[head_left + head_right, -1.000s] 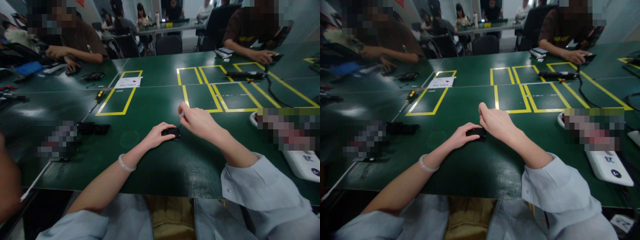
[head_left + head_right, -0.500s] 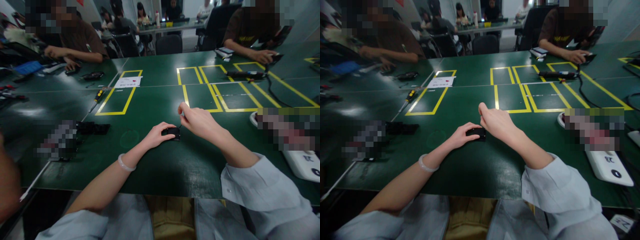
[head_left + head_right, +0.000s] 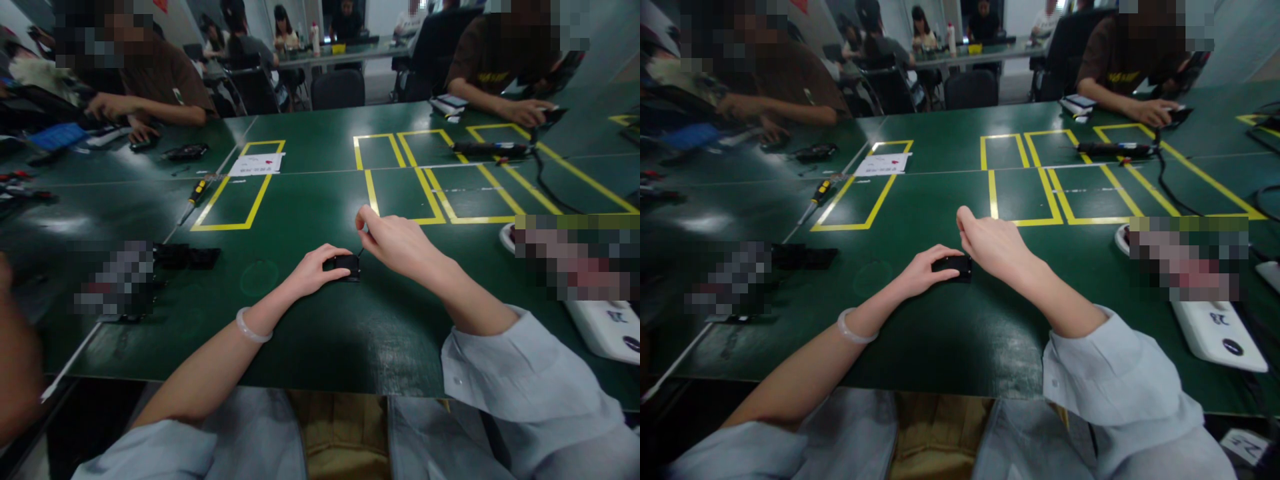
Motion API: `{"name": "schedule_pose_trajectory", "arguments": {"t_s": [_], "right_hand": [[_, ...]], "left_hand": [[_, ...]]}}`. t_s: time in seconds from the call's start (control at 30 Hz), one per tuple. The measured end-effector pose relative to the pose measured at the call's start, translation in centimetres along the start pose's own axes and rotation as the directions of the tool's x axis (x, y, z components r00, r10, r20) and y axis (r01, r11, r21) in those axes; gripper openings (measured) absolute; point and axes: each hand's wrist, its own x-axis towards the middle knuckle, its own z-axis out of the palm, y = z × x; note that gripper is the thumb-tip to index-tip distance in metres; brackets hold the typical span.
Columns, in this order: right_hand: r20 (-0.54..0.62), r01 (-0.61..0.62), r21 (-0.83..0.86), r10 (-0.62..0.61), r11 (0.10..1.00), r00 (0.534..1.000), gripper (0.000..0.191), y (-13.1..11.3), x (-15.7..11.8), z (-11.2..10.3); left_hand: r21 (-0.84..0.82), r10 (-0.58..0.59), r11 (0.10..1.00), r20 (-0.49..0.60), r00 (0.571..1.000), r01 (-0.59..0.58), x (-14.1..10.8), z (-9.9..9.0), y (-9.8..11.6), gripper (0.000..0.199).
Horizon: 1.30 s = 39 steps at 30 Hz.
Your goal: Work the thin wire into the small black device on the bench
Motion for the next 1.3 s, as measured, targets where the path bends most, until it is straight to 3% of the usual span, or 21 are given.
{"name": "schedule_pose_trajectory", "arguments": {"t_s": [1.3], "right_hand": [[0.001,0.003,-0.009,-0.003,1.000,1.000,0.025,-0.10,-0.10,0.04]], "left_hand": [[-0.005,0.001,1.000,-0.001,1.000,-0.001,-0.01,0.08,-0.13,0.040]]}}
